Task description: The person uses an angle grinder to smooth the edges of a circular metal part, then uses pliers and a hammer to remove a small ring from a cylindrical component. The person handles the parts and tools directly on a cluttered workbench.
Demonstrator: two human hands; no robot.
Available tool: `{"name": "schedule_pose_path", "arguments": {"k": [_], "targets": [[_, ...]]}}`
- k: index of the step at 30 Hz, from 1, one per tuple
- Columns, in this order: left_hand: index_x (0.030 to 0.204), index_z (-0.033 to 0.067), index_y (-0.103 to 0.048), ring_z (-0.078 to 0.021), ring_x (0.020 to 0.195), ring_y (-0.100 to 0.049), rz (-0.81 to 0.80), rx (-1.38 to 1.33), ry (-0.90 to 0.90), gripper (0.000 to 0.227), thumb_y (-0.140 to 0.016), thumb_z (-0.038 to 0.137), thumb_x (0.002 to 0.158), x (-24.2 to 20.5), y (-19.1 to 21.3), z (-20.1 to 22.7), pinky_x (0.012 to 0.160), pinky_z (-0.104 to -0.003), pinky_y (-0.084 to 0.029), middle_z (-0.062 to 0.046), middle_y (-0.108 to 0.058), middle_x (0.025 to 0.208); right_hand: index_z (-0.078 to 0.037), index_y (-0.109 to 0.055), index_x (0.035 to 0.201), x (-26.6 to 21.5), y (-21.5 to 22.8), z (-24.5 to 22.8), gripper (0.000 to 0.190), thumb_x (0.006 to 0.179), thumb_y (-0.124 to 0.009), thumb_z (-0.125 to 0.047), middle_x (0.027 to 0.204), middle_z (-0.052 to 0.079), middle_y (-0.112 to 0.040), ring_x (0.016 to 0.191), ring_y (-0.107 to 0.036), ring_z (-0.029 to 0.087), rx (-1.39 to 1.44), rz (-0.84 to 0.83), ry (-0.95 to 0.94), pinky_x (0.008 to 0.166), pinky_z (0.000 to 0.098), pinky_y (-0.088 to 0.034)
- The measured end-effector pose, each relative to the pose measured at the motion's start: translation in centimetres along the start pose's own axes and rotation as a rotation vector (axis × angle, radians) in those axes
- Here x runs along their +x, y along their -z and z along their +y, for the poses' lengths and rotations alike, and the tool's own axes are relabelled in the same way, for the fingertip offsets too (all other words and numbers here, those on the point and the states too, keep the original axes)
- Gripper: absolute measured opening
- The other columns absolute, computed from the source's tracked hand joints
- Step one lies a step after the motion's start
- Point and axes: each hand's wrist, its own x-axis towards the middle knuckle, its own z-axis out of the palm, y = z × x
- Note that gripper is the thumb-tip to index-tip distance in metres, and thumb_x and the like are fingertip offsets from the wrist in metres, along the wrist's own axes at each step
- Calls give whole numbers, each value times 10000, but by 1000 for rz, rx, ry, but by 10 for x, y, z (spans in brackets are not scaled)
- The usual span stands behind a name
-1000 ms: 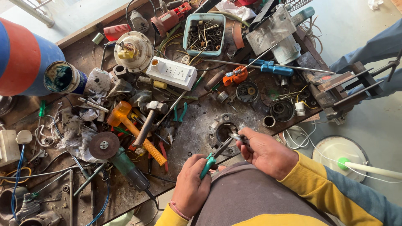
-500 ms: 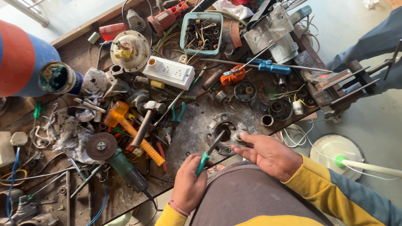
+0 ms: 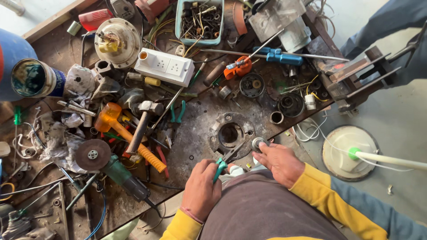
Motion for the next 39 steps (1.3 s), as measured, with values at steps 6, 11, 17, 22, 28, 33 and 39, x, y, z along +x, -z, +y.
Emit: {"name": "schedule_pose_path", "arguments": {"k": [6,11,17,22,28,33,39], "targets": [[1015,9,-623,-351,1015,-592,-100,131,-22,281,-680,65,745,4,-4,8,843,-435,-509,-144,-608,1049,42,-573,1132,-1,-3,4,240,967,-652,-115,1116,109,-639,1036,-677,246,-14,-66,-29,959,350,-596],[983,-7,-601,-358,964,-588,-46,241,-149,258,-671,86,752,13,-8,16,805,-428,-515,-168,-592,1020,16,-532,1116,5,-11,5,229,986,-664,-118,1053,109,-608,973,-666,244,-40,59,-67,875,349,-609],[923,15,-593,-346,920,-594,-78,311,-95,178,-661,97,780,28,-12,25,765,-431,-524,-153,-582,945,12,-572,1242,3,-18,-16,346,953,-680,-145,1061,86,-667,939,-684,208,-109,70,-92,817,323,-592],[922,22,-591,-339,885,-608,-134,379,-9,159,-669,112,817,35,-14,39,695,-427,-534,-144,-585,925,-51,-505,1283,0,-24,-20,389,948,-683,-133,1099,97,-690,943,-684,210,-91,112,-129,824,312,-595],[907,56,-614,-341,883,-635,-128,428,74,123,-654,132,819,42,-15,49,674,-447,-554,-125,-609,938,-15,-623,1162,10,-17,-16,271,948,-704,-161,1020,93,-685,871,-659,195,-100,26,-75,745,298,-548],[871,89,-614,-333,886,-654,-133,521,106,79,-635,141,817,49,-19,55,663,-440,-567,-107,-621,939,-33,-644,1129,18,-13,-18,237,935,-734,-137,978,48,-685,822,-671,152,-69,36,-62,723,274,-575],[851,74,-612,-327,870,-665,-139,544,94,84,-627,154,828,52,-17,58,660,-436,-571,-118,-630,910,-23,-633,1136,14,-16,-17,271,931,-746,-158,966,66,-677,816,-661,185,-70,11,-29,735,323,-537]]}}
